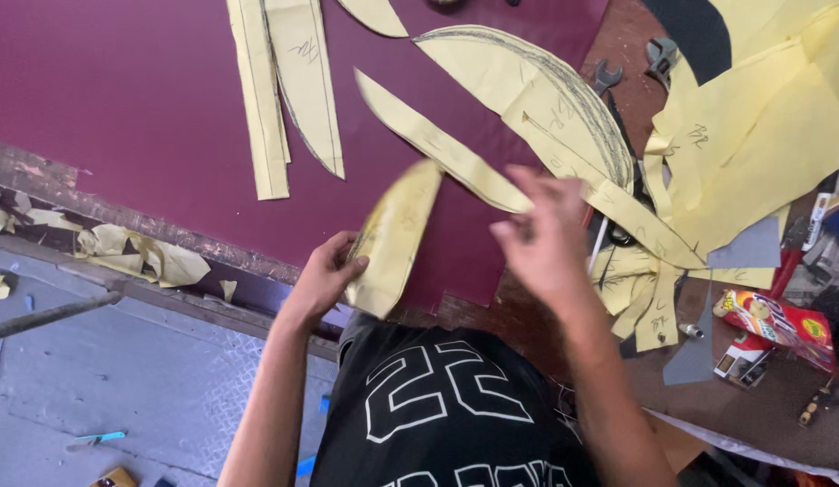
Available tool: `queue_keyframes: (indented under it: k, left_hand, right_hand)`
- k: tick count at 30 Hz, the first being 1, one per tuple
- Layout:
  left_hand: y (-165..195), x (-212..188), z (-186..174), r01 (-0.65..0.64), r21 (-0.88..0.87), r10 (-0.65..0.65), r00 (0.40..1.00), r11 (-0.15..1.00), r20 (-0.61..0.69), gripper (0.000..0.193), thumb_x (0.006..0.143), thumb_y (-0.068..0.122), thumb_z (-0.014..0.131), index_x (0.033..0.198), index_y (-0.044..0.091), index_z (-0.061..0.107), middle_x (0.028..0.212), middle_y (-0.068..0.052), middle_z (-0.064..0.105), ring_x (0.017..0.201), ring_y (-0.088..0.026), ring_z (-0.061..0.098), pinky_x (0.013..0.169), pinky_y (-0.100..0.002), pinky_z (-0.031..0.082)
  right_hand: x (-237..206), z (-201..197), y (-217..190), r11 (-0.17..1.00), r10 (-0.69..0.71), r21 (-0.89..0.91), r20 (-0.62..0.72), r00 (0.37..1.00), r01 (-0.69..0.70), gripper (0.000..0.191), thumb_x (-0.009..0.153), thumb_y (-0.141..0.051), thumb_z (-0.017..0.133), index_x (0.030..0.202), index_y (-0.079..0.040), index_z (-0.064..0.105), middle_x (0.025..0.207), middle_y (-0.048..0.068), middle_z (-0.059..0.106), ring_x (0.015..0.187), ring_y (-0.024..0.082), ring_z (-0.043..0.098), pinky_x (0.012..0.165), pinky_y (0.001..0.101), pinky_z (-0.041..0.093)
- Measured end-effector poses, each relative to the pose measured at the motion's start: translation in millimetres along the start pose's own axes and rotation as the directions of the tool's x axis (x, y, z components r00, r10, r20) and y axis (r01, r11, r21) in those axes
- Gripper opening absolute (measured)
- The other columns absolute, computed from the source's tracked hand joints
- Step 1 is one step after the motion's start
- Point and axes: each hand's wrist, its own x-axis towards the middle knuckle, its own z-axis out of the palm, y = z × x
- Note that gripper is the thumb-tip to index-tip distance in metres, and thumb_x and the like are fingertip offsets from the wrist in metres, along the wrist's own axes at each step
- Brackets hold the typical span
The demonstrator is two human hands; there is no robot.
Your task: The person arranges yellow paper pattern pieces on a maroon work mat, measures a strip with a tape measure, marks it with a pen, and cuts along the marked line with scissors, then smooths and aligns a white paper strip on the table.
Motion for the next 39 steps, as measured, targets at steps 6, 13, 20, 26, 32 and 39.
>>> queue_keyframes:
  k: [6,13,20,26,32,39]
  left_hand:
    - [58,-25,-39,-0.154,0.358,0.053,0.96,0.921,0.275,0.039,0.089,0.015,0.073,0.126,0.006,0.066,0.106,-0.009,0.078,0.097,-0.016,0.072,0.086,-0.033,0.057]
    - [53,-13,-113,-0.043,0.68,0.003,0.998,0.732,0.06,0.044,0.082,0.014,0.079,0.125,0.014,0.07,0.106,-0.01,0.078,0.099,-0.022,0.074,0.091,-0.039,0.056]
    - [-13,28,-155,-0.016,0.754,0.31,0.917,0.656,-0.25,0.041,0.088,0.007,0.076,0.128,0.009,0.068,0.111,-0.014,0.072,0.106,-0.031,0.068,0.091,-0.047,0.052]
    - [-77,24,-122,-0.039,0.698,0.547,0.653,0.715,-0.524,0.036,0.097,0.0,0.069,0.132,0.007,0.064,0.13,-0.016,0.06,0.124,-0.033,0.059,0.105,-0.047,0.047]
    - [-127,-12,-57,0.131,0.713,0.378,0.775,0.689,-0.507,0.071,0.088,0.043,0.079,0.148,0.015,0.053,0.159,-0.022,0.033,0.148,-0.048,0.024,0.108,-0.079,0.011]
    - [-134,-23,-55,0.202,0.736,0.3,0.819,0.646,-0.488,0.089,0.085,0.068,0.073,0.158,0.026,0.045,0.17,-0.011,0.021,0.156,-0.044,0.008,0.11,-0.084,0.0]
  right_hand:
    - [43,66,-72,0.849,-0.473,0.066,0.536,0.7,0.524,0.068,0.078,-0.035,0.088,0.135,-0.012,0.06,0.125,0.014,0.049,0.124,0.031,0.046,0.097,0.0521,0.041]
    - [33,99,-5,0.974,-0.204,0.222,0.751,0.628,0.051,0.028,0.097,-0.027,0.07,0.109,-0.002,0.069,0.089,0.01,0.069,0.086,0.017,0.061,0.079,0.0359,0.051]
    - [-9,178,13,0.981,-0.108,0.195,0.53,0.841,0.003,0.027,0.088,-0.022,0.075,0.105,-0.001,0.071,0.082,0.011,0.072,0.074,0.02,0.066,0.071,0.0359,0.053]
    - [-13,203,-3,0.994,-0.071,0.102,0.43,0.9,0.03,0.023,0.088,-0.021,0.075,0.101,-0.002,0.07,0.087,0.013,0.074,0.081,0.026,0.073,0.074,0.0392,0.054]
    - [-19,192,-13,0.996,-0.088,0.043,0.47,0.878,0.077,0.039,0.084,-0.02,0.079,0.117,-0.005,0.064,0.093,0.014,0.075,0.087,0.029,0.074,0.079,0.0438,0.055]
    - [-22,182,-12,0.979,-0.191,0.035,0.503,0.843,0.201,0.07,0.089,-0.014,0.073,0.153,-0.02,0.046,0.109,0.017,0.07,0.098,0.034,0.07,0.089,0.0462,0.053]
